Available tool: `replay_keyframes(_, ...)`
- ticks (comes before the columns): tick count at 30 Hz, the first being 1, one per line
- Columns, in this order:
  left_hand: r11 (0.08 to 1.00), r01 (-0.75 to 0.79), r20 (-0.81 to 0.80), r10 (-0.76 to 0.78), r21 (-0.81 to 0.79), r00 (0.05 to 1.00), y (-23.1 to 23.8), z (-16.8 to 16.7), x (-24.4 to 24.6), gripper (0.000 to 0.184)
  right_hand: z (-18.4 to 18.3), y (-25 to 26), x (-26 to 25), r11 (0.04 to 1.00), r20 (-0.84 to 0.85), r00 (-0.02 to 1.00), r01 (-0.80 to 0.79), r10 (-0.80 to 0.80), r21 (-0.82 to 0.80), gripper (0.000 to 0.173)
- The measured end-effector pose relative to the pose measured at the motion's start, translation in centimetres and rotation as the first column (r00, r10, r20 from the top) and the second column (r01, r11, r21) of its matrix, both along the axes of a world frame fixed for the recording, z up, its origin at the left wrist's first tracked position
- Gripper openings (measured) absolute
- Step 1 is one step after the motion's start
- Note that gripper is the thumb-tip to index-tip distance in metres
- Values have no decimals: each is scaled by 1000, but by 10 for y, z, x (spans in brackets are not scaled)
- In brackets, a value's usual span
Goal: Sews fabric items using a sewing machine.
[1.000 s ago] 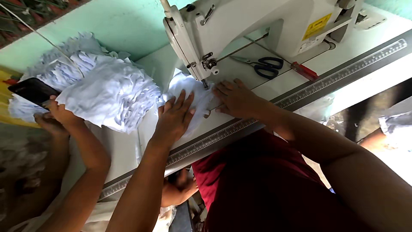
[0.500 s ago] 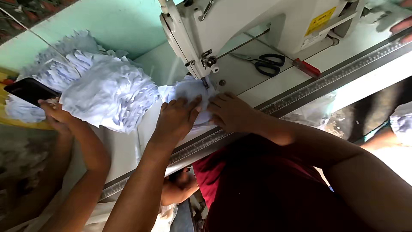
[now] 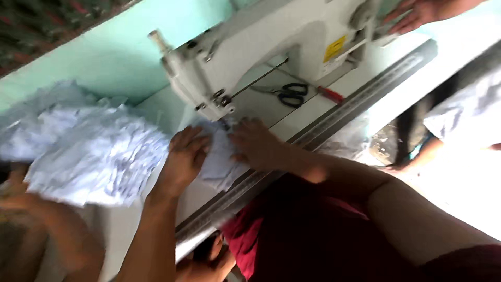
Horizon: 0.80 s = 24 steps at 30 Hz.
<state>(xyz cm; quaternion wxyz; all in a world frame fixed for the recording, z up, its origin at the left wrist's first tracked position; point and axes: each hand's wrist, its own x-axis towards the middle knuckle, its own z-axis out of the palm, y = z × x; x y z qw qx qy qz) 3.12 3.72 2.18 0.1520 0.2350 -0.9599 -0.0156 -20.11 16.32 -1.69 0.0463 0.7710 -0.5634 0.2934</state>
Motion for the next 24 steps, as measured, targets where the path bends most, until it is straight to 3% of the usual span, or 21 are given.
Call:
replay_keyframes(5,993,87,-74,-81,81,994,-10,-13,-6,48,3,19,31,983,115,986,-133,118,130,62)
replay_keyframes(8,988,114,-65,-108,101,992,-7,-17,-12,49,3,24,36,976,112,987,-133,115,175,68)
replay_keyframes(12,991,61,-32,-57,122,998,-1,-18,-11,48,5,25,34,964,82,990,-131,114,232,66)
replay_keyframes(18,996,-13,-7,14,87,1000,11,-16,-18,45,-1,20,27,985,29,995,-98,95,141,58)
replay_keyframes(24,990,-115,26,113,83,993,26,-15,-26,45,5,16,16,978,-2,995,-102,105,180,55)
